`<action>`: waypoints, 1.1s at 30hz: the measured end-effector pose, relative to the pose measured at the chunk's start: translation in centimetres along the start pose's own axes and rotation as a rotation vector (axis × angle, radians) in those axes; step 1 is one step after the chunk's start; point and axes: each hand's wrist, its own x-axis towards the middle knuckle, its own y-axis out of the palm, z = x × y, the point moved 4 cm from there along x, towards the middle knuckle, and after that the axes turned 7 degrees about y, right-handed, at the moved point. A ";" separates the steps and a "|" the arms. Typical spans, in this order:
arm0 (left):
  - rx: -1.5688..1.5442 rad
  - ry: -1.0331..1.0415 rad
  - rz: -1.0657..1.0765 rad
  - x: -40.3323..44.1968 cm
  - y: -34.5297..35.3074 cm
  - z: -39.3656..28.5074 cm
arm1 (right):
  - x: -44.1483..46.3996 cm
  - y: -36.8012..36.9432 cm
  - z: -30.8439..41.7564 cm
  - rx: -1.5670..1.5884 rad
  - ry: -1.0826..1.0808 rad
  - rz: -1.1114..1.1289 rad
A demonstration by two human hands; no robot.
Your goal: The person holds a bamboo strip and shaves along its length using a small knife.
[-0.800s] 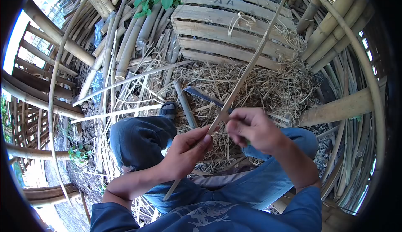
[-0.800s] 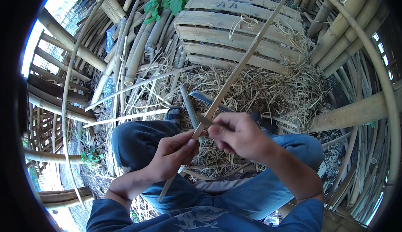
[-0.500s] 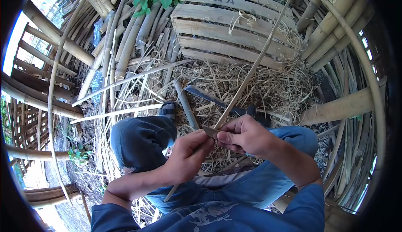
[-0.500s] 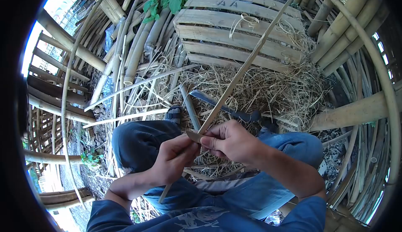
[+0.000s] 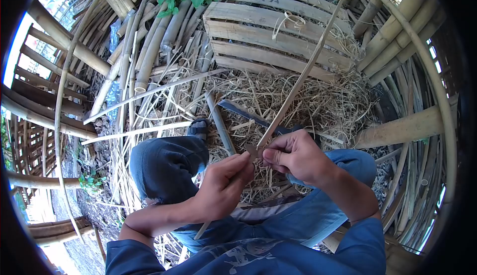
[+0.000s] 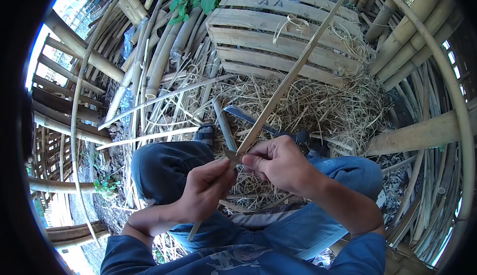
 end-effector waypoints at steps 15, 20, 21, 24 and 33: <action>-0.064 0.044 0.101 -1.2 0.4 0.5 | 0.0 -9.4 2.6 0.279 -0.109 -0.358; -0.159 -0.136 0.064 -1.3 0.2 0.4 | -0.8 -10.6 3.4 0.309 -0.244 -0.507; -0.163 -0.135 0.050 -1.2 0.1 0.4 | -1.0 -9.5 3.3 0.301 -0.241 -0.496; -0.178 -0.103 0.028 -0.8 -0.1 0.2 | -1.3 -4.1 2.4 0.080 -0.141 -0.256; -0.365 -0.273 -0.030 -0.5 -0.3 -0.3 | -0.6 1.0 -0.4 -0.030 0.006 0.061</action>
